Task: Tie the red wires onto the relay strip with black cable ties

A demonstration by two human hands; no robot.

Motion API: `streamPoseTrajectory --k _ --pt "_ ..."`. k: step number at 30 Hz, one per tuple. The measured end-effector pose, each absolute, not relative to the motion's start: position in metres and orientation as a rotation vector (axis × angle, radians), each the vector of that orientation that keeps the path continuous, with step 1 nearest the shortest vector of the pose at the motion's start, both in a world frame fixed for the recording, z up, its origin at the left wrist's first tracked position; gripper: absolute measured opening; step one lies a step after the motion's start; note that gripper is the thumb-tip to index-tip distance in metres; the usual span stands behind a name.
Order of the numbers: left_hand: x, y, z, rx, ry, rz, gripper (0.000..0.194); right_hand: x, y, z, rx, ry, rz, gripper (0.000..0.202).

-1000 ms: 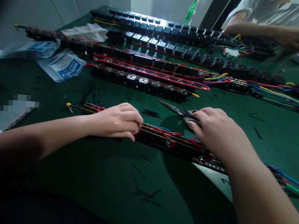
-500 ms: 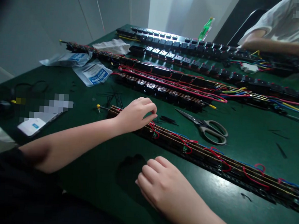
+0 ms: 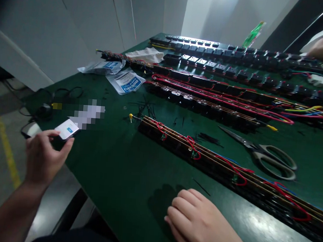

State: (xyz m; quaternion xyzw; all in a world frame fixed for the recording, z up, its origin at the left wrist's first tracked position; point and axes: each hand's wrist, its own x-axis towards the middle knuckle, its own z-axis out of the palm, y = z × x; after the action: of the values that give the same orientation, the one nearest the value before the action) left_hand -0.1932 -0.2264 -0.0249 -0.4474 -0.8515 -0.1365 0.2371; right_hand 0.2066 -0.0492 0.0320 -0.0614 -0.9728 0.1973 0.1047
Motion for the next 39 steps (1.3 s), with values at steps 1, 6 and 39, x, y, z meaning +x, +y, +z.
streamPoseTrajectory --k 1,6,39 --pt "-0.195 -0.227 -0.025 -1.209 -2.37 -0.364 0.047 0.207 -0.049 0.032 -0.184 -2.873 0.589 0.026" --pt "-0.19 -0.22 -0.023 -1.159 -2.419 -0.447 0.036 0.206 -0.048 0.031 -0.18 -2.897 0.57 0.024" --pt "-0.25 -0.151 0.012 -1.297 -2.898 0.051 0.091 0.215 -0.025 0.015 -0.47 -2.849 0.856 0.015"
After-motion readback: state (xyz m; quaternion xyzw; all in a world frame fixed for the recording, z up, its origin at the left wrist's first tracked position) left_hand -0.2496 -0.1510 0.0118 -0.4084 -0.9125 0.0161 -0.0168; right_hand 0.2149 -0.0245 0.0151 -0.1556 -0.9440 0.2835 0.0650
